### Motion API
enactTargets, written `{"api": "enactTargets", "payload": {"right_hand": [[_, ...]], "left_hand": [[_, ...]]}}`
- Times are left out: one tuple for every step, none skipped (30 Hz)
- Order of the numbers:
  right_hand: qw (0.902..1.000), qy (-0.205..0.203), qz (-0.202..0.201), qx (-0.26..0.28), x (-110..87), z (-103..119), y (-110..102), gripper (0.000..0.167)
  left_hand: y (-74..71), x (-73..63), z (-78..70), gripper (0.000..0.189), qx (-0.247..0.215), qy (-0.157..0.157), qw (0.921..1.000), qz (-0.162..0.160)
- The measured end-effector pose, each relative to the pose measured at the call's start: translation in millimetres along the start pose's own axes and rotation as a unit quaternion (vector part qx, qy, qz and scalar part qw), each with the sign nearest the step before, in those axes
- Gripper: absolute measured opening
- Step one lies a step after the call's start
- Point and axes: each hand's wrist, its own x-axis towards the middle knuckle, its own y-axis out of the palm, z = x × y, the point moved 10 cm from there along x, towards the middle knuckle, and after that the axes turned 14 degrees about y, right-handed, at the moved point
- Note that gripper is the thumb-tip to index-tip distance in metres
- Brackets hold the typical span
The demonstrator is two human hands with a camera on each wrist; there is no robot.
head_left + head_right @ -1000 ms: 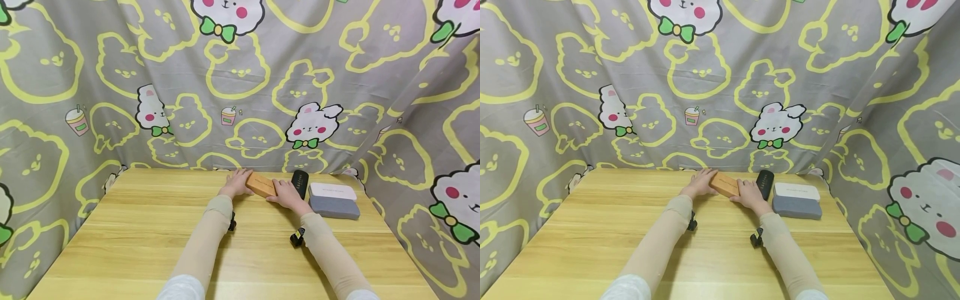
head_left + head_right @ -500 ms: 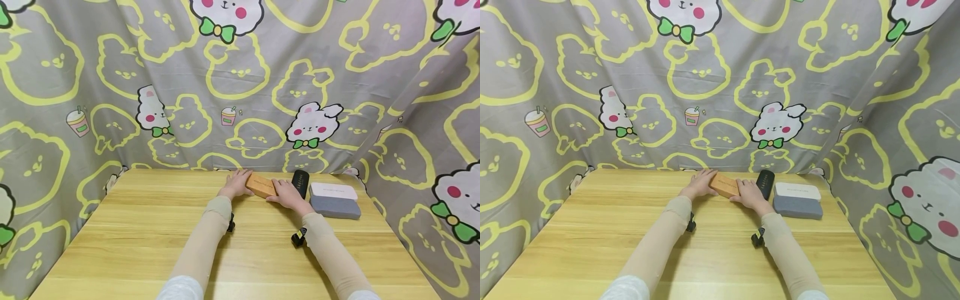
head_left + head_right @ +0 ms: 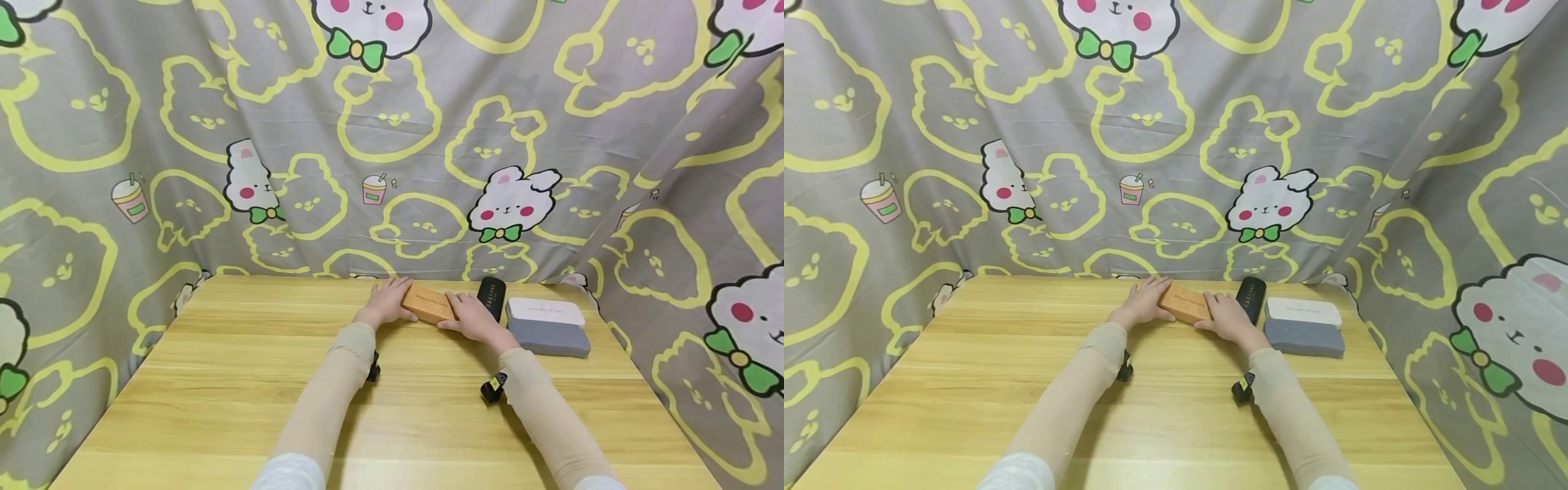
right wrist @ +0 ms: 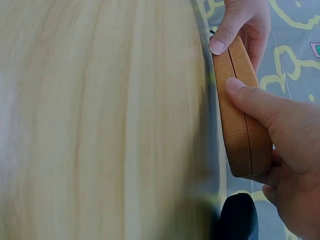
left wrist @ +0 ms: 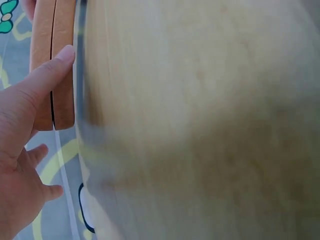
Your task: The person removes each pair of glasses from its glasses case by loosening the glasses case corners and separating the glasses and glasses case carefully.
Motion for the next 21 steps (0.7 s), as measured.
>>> {"api": "enactTargets", "payload": {"right_hand": [[1.0000, -0.002, 0.001, 0.002, -0.7, 0, -1, 0.081], [1.0000, -0.003, 0.001, 0.003, -1.5, 0, -1, 0.081], [1.0000, -0.004, 0.001, 0.005, -2.2, -1, -2, 0.081], [1.0000, -0.005, 0.001, 0.007, -2.8, -1, -3, 0.081], [0.9999, -0.005, 0.001, 0.009, -3.7, -1, -4, 0.082], [0.9999, -0.006, 0.001, 0.010, -4.8, -1, -4, 0.082], [0.9999, -0.007, 0.000, 0.011, -5.9, -1, -6, 0.082], [0.9999, -0.008, -0.001, 0.013, -7.1, -1, -7, 0.081], [0.9998, -0.009, 0.000, 0.015, -8.1, -2, -8, 0.081], [0.9998, -0.011, -0.001, 0.016, -9.4, -1, -9, 0.081], [0.9998, -0.013, -0.001, 0.018, -11.0, -1, -10, 0.081], [0.9997, -0.015, -0.001, 0.018, -12.3, -1, -11, 0.081], [0.9997, -0.016, 0.001, 0.019, -13.6, -1, -11, 0.081], [0.9997, -0.016, 0.003, 0.020, -14.7, -1, -12, 0.081], [0.9996, -0.018, 0.003, 0.020, -16.0, 0, -12, 0.081], [0.9996, -0.019, 0.004, 0.021, -17.2, 0, -13, 0.081], [0.9995, -0.022, 0.004, 0.021, -18.3, 0, -14, 0.081], [0.9995, -0.021, 0.005, 0.023, -19.4, -1, -15, 0.082], [0.9994, -0.023, 0.005, 0.024, -20.3, -1, -15, 0.082], [0.9994, -0.027, 0.003, 0.024, -21.5, -1, -17, 0.082], [0.9992, -0.030, 0.001, 0.025, -22.9, 0, -18, 0.082]], "left_hand": [[-0.6, -0.4, -0.8, 0.099, 0.005, 0.002, 1.0000, 0.001], [-1.1, -0.7, -1.6, 0.099, 0.008, 0.005, 1.0000, 0.000], [-1.7, -1.0, -2.3, 0.099, 0.011, 0.007, 0.9999, 0.000], [-2.2, -1.4, -3.1, 0.099, 0.012, 0.009, 0.9999, -0.001], [-2.6, -2.0, -3.9, 0.099, 0.013, 0.012, 0.9999, -0.001], [-3.2, -2.7, -5.0, 0.099, 0.010, 0.015, 0.9998, -0.003], [-3.8, -3.3, -6.1, 0.099, 0.008, 0.017, 0.9998, -0.005], [-4.6, -3.8, -7.2, 0.099, 0.006, 0.020, 0.9998, -0.007], [-5.3, -4.6, -8.4, 0.099, 0.004, 0.023, 0.9997, -0.009], [-5.9, -5.5, -9.6, 0.100, 0.004, 0.025, 0.9996, -0.010], [-6.5, -6.3, -10.9, 0.100, 0.003, 0.028, 0.9995, -0.012], [-7.0, -7.2, -11.9, 0.100, 0.005, 0.031, 0.9994, -0.013], [-7.3, -8.2, -12.8, 0.100, 0.009, 0.033, 0.9993, -0.013], [-7.9, -9.2, -13.7, 0.101, 0.011, 0.035, 0.9992, -0.014], [-8.8, -10.2, -14.9, 0.101, 0.013, 0.037, 0.9991, -0.016], [-9.5, -11.1, -16.1, 0.101, 0.014, 0.040, 0.9990, -0.017], [-10.1, -11.9, -17.2, 0.101, 0.016, 0.043, 0.9988, -0.019], [-11.1, -12.9, -18.6, 0.101, 0.016, 0.046, 0.9986, -0.021], [-12.2, -13.9, -20.1, 0.101, 0.016, 0.048, 0.9984, -0.024], [-13.7, -15.0, -21.9, 0.101, 0.015, 0.050, 0.9983, -0.027], [-14.9, -15.9, -23.5, 0.101, 0.014, 0.053, 0.9980, -0.031]]}}
